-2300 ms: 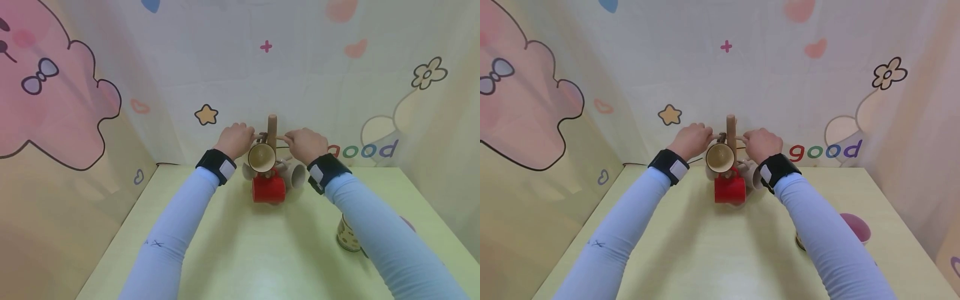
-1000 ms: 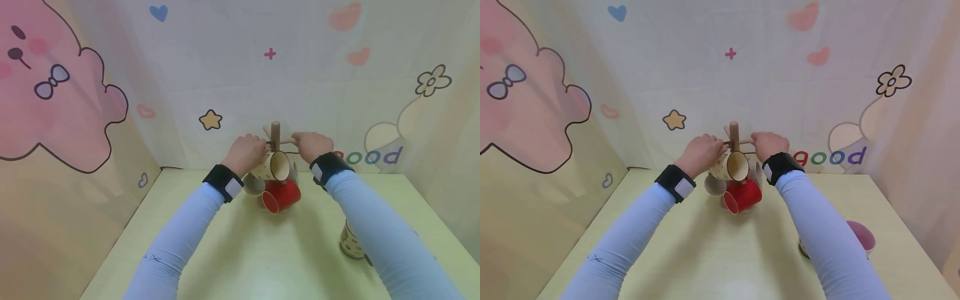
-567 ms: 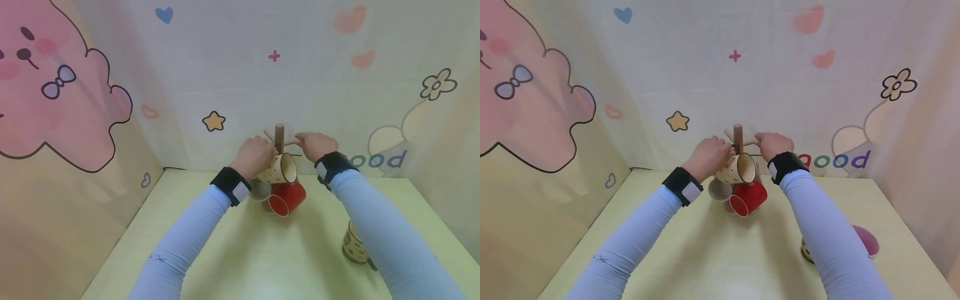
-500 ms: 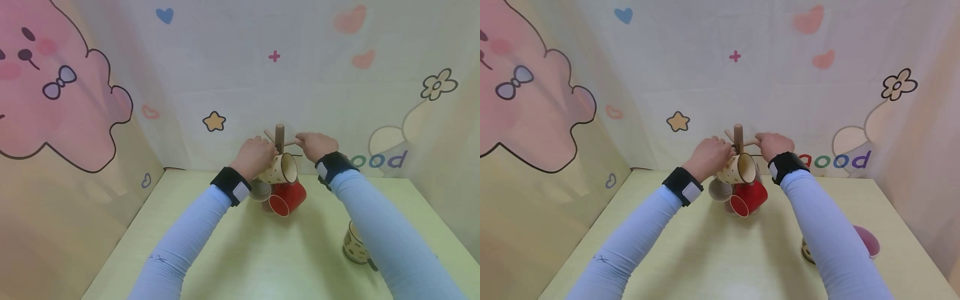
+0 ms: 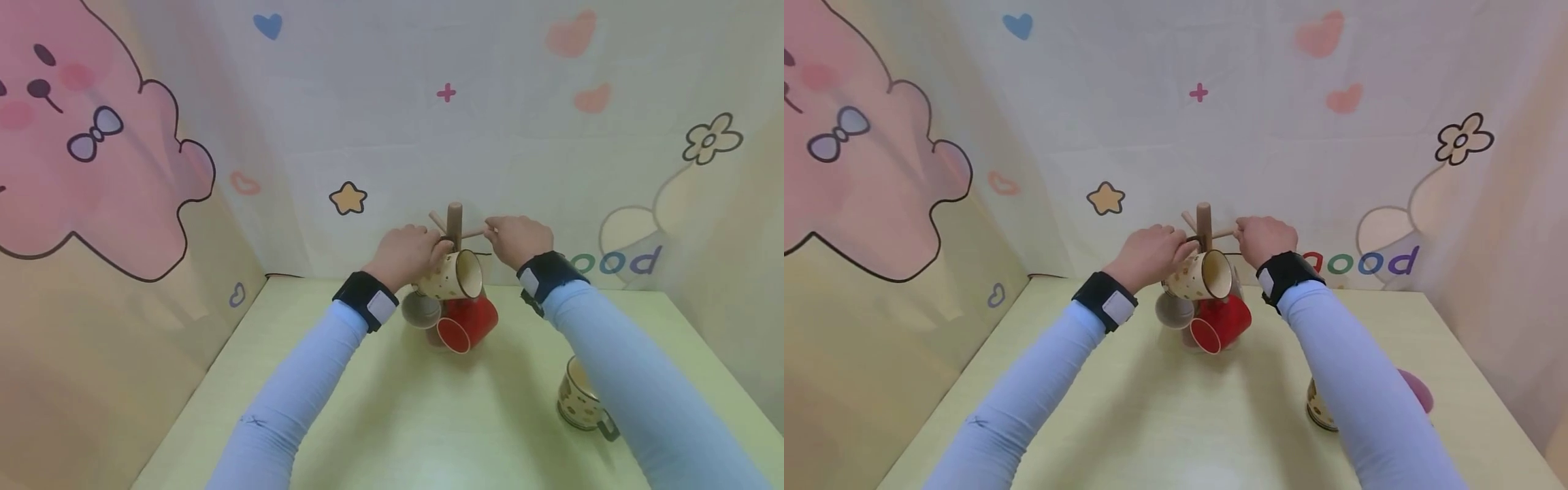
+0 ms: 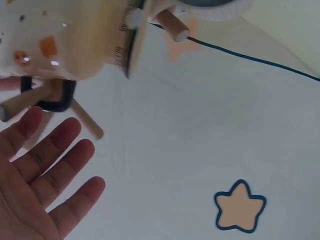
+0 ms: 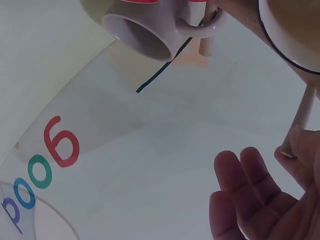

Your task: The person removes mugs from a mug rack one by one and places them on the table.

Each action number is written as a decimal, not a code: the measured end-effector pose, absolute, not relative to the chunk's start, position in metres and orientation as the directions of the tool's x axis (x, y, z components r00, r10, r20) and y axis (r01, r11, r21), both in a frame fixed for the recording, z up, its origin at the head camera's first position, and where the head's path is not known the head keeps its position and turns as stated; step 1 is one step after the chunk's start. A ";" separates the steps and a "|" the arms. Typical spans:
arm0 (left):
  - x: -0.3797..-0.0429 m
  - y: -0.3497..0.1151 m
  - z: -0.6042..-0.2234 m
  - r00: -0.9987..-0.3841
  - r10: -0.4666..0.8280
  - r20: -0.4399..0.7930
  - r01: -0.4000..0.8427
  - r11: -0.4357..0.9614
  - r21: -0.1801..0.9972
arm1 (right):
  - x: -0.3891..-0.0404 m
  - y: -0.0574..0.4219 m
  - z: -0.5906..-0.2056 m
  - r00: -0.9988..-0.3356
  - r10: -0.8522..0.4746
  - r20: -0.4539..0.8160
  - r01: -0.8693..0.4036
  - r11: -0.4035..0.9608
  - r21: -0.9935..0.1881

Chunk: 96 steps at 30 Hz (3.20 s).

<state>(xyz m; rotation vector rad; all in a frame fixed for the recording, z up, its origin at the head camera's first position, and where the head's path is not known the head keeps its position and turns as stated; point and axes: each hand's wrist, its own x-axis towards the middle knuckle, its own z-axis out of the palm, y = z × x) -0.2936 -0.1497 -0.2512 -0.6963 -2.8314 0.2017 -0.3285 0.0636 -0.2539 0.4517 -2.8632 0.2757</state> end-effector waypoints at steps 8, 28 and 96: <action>-0.319 -0.179 -0.251 -0.926 0.299 0.228 0.323 0.943 0.075 | -0.308 0.062 -0.240 -0.897 -0.264 0.355 -0.347 0.917 -0.195; -0.360 -0.165 -0.248 -0.942 0.303 0.142 0.318 0.943 0.102 | -0.273 -0.007 -0.235 -0.868 -0.383 0.315 -0.407 0.913 -0.011; -0.345 -0.166 -0.261 -0.927 0.276 0.255 0.289 0.957 0.014 | -0.281 0.012 -0.240 -0.901 -0.346 0.261 -0.371 0.927 -0.052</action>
